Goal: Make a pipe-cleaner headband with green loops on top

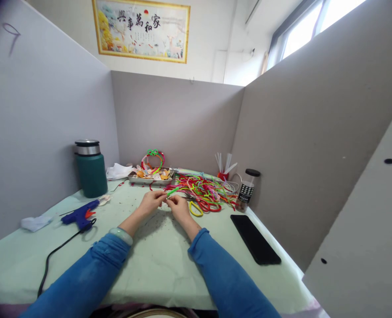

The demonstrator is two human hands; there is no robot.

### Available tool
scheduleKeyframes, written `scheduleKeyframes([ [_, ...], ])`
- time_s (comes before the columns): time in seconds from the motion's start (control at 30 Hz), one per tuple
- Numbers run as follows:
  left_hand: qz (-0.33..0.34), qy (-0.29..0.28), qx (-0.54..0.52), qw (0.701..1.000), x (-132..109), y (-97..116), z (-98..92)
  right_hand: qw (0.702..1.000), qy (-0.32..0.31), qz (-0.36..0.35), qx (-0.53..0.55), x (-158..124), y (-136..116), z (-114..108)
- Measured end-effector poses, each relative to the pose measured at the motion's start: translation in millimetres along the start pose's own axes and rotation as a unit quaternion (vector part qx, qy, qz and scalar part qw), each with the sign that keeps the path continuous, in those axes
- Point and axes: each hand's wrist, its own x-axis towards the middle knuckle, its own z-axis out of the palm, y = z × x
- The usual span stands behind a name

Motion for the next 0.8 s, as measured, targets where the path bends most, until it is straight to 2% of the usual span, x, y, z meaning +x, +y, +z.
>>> scheduleKeyframes([
  [0.37,0.025,-0.024,0.068,0.997,-0.7,-0.5,0.5,0.997,0.036,-0.009,-0.064,1.4,3.3,-3.2],
  [0.53,0.070,-0.009,0.136,0.988,-1.9,-2.2,1.0,0.991,0.009,-0.053,-0.119,-4.2,-5.6,-2.7],
  [0.7,0.093,-0.016,0.195,0.976,-3.9,-0.3,0.7,0.978,0.032,-0.134,-0.157,-9.1,-12.1,-4.0],
  [0.8,0.104,-0.034,0.196,0.974,-6.0,0.9,1.8,0.975,0.047,-0.145,-0.160,-9.3,-13.3,-5.4],
])
